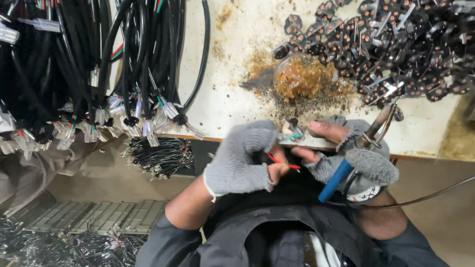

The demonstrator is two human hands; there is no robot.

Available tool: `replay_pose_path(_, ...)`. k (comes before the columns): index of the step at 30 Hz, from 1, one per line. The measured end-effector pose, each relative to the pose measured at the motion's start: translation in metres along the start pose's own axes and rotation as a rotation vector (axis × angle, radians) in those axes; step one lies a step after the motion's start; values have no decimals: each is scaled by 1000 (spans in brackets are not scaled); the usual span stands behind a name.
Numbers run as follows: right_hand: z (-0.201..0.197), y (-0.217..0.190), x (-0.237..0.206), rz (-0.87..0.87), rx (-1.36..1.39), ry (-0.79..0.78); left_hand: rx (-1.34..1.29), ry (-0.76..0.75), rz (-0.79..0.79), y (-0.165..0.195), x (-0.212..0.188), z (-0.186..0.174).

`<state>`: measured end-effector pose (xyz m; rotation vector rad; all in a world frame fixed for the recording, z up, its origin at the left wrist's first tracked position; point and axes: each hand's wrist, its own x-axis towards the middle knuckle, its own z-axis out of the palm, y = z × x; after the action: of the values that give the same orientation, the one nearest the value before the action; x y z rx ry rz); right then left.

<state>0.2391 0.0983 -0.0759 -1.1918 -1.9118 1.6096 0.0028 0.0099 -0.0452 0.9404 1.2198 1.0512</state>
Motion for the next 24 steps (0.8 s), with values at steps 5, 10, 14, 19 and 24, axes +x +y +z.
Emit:
replay_pose_path(5,-3,-9,0,-98,226,-118,-264,-112,-185,0,-6,20)
replay_pose_path(10,-1,-28,13,-265,-276,-42,228,-84,246,8,-3,3)
replay_pose_path(14,7,-37,23,-508,-480,0,590,-11,247,-3,9,-4)
replay_pose_path(19,11,-38,21,-327,-651,86,654,214,243,-16,14,9)
replay_pose_path(24,10,-38,21,-318,-577,109,672,255,208,-15,14,12)
